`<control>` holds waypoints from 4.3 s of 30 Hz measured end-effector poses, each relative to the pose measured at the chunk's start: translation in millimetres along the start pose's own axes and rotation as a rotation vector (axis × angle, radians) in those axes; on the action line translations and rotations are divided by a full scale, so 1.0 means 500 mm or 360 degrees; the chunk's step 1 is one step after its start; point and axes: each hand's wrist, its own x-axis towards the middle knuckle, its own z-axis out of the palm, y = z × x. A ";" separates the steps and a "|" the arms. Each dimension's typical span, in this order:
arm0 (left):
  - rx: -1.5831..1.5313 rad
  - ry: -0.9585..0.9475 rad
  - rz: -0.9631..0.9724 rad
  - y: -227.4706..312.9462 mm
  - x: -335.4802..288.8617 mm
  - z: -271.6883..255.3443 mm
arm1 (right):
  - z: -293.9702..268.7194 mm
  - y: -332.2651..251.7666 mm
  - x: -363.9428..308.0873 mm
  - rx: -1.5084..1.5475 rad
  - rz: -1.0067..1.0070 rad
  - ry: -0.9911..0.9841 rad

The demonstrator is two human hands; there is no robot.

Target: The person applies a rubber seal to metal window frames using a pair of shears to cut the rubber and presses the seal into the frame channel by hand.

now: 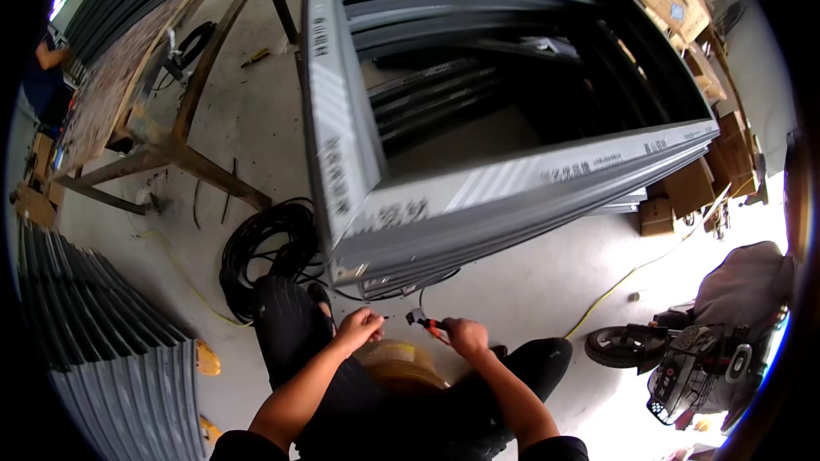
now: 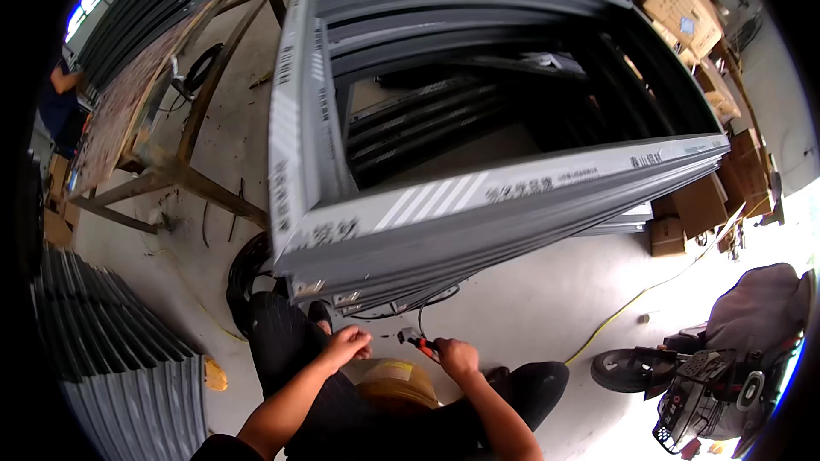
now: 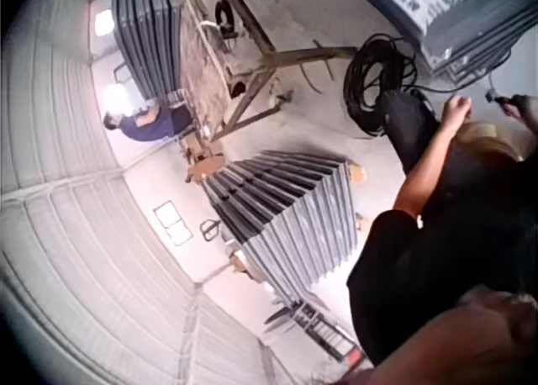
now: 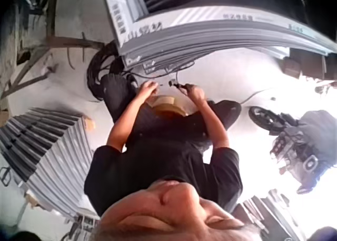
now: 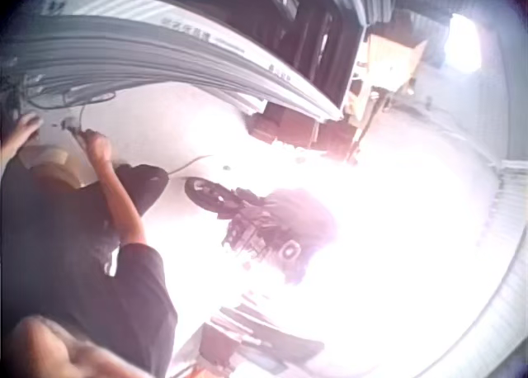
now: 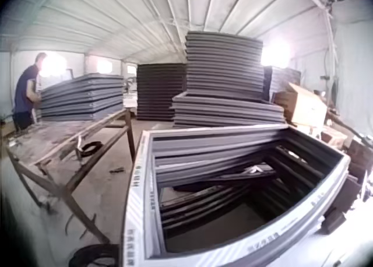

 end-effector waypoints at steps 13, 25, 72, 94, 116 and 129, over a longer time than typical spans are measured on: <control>0.0803 0.0476 0.0876 0.029 -0.154 -0.017 | 0.276 -0.052 0.095 -0.0091 -0.0003 0.0811; 0.1380 0.0519 0.0465 -0.015 -0.082 -0.024 | 0.257 0.011 0.320 -0.0202 0.0058 0.0770; -0.0801 -0.0411 0.0402 0.015 -0.079 0.119 | -0.044 -0.143 -0.255 -0.0055 -0.0831 0.0924; -0.0114 -0.0017 0.0981 0.187 -0.278 0.092 | 0.001 -0.228 -0.374 0.2094 -0.0782 -0.0809; -0.0762 -0.0083 0.0355 0.113 -0.332 0.042 | -0.028 -0.236 -0.312 0.2586 -0.0630 -0.0941; 0.0474 0.0476 0.1130 0.132 -0.394 0.059 | -0.060 -0.244 -0.306 0.1334 -0.0806 -0.0103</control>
